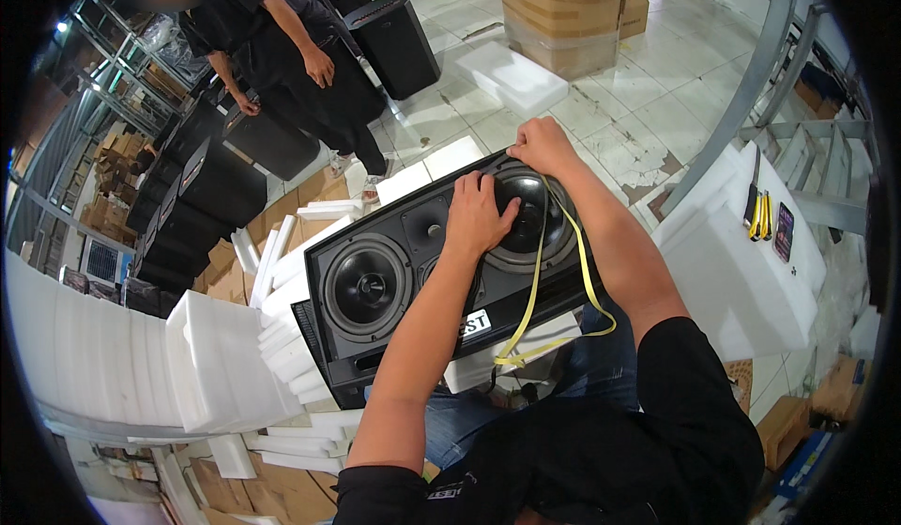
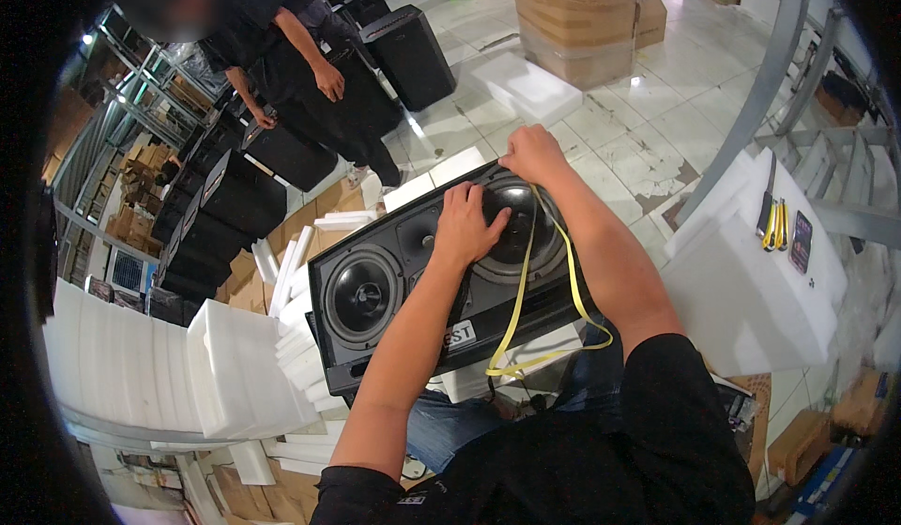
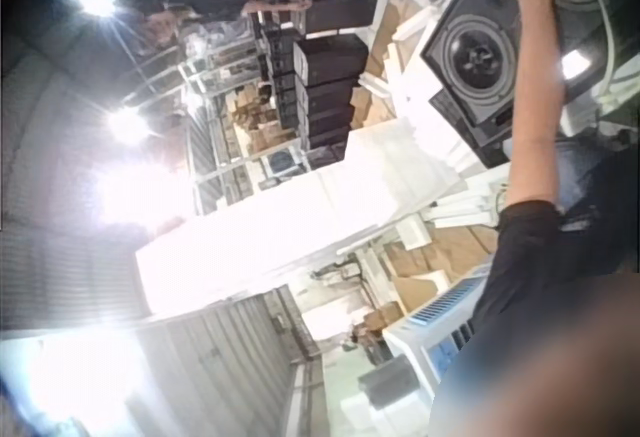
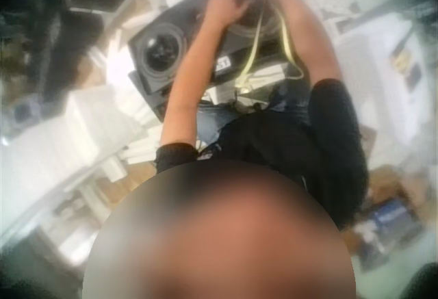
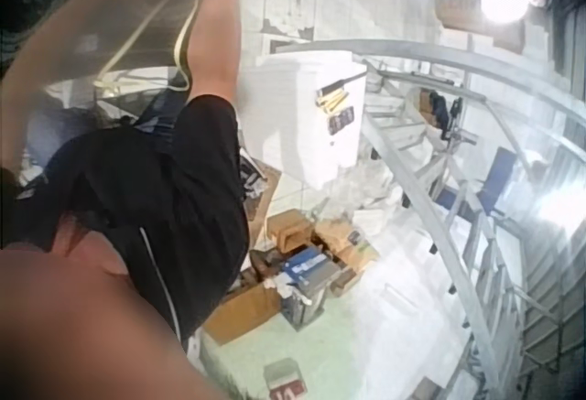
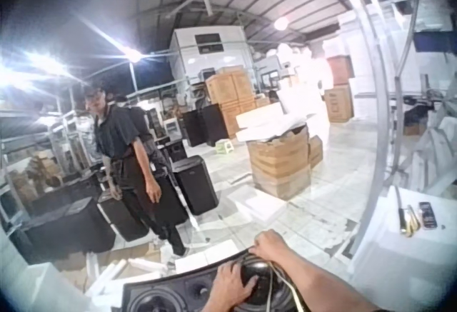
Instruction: The person sits on the floor and assembles a black speaker by attaching a control panel and securing it with a yellow strap. They repeatedly adjust the strap and press the speaker cones to check fit.
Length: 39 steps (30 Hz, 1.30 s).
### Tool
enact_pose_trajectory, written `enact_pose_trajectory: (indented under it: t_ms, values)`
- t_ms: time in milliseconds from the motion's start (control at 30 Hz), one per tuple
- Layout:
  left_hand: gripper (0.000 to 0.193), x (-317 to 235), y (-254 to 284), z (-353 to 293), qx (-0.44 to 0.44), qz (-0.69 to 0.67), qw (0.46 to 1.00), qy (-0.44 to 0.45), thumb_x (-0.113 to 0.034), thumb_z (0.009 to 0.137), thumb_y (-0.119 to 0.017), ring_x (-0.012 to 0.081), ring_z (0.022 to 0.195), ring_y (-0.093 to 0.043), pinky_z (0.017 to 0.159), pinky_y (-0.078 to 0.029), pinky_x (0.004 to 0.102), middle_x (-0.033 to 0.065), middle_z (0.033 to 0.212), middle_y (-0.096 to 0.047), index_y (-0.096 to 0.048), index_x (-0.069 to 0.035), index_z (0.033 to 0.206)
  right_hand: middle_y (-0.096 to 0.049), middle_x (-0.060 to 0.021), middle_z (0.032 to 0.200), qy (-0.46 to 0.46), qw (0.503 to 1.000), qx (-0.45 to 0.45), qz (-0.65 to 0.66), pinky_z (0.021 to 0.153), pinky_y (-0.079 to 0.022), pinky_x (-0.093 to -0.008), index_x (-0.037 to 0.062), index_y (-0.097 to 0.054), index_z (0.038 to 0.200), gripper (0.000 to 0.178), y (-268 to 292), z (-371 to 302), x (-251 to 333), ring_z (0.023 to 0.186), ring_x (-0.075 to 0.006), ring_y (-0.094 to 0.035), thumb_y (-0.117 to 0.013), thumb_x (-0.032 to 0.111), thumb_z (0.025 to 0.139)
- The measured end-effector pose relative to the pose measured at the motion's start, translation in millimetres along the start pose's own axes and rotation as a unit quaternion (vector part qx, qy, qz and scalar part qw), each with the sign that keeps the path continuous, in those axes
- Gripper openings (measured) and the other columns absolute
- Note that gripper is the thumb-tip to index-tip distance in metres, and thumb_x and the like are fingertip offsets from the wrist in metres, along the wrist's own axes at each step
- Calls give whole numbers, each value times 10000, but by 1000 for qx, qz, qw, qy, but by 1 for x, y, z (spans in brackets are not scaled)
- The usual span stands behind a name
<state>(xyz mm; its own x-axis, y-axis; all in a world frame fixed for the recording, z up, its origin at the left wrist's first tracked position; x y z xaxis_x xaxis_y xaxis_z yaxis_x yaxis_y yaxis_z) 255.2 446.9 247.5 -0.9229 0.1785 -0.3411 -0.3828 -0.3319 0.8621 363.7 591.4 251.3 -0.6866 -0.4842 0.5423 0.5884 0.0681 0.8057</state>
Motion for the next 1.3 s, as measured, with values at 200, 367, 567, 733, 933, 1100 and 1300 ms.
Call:
enact_pose_trajectory:
  t_ms: [200, 367, 567, 733, 933, 1100, 1300]
  values:
    - [444, 7, 1, 0, -17, -1, 999, 32, -321, 885, -715, 406, 1224, -552, 998, -515, 493, 235, 1259, -628, -627, 50, 1111, -727, -204, 813, 26, 999, -25, 34, 795, -570, -454, 39, -753, 769, 233, 9, 0, 6, 830, -394, -707, -842, 253, 738]
    - [413, 6, 1, 0, -31, 5, 999, 25, -309, 889, -705, 414, 1221, -570, 996, -521, 492, 250, 1223, -654, -642, 50, 1083, -715, -211, 784, 71, 993, -41, 81, 758, -565, -442, 21, -742, 761, 237, 22, -3, 18, 791, -383, -706, -823, 241, 734]
    - [423, 11, 4, -4, -75, 2, 997, 13, -317, 870, -722, 426, 1176, -588, 1043, -478, 484, 252, 1168, -670, -666, 40, 1091, -713, -208, 772, 144, 981, -76, 108, 710, -558, -419, 7, -733, 770, 242, 31, -13, 36, 745, -369, -711, -815, 233, 745]
    - [403, 11, 6, -2, -65, 23, 998, -6, -303, 878, -702, 464, 1211, -564, 1083, -445, 522, 284, 1189, -659, -657, 49, 1069, -703, -212, 765, 199, 968, -95, 122, 741, -556, -450, 33, -740, 771, 212, 30, -15, 59, 760, -378, -706, -777, 240, 744]
    - [394, 8, 0, 1, -29, 6, 999, 26, -253, 878, -696, 468, 1275, -544, 1089, -455, 522, 274, 1276, -633, -626, 48, 1122, -741, -177, 849, 50, 997, -56, 8, 790, -565, -462, 67, -764, 805, 245, 22, -2, 13, 858, -371, -716, -813, 305, 775]
    - [439, 10, -4, 2, -1, -6, 1000, 28, -246, 872, -708, 462, 1294, -531, 1057, -486, 513, 266, 1330, -599, -582, 45, 1176, -754, -153, 872, -4, 996, -4, -88, 848, -548, -472, 89, -772, 846, 270, 11, -2, 9, 913, -345, -721, -823, 350, 802]
    - [524, 9, -7, 3, 4, 7, 1000, -3, -268, 864, -732, 442, 1310, -518, 1098, -450, 493, 269, 1378, -571, -564, 32, 1261, -755, -152, 882, -12, 993, 3, -114, 872, -530, -485, 65, -764, 845, 301, 15, -5, 14, 937, -341, -719, -824, 358, 811]
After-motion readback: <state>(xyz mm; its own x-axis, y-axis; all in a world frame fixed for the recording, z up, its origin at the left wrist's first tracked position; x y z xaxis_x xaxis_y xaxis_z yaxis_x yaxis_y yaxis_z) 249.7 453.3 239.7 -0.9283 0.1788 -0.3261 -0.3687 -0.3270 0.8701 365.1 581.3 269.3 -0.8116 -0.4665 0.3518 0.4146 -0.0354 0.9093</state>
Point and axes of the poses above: each hand's wrist, its own z-axis towards the middle knuckle, its own y-axis out of the back of the hand, x = y × z, the point moved 10 cm from there along z, towards the middle knuckle
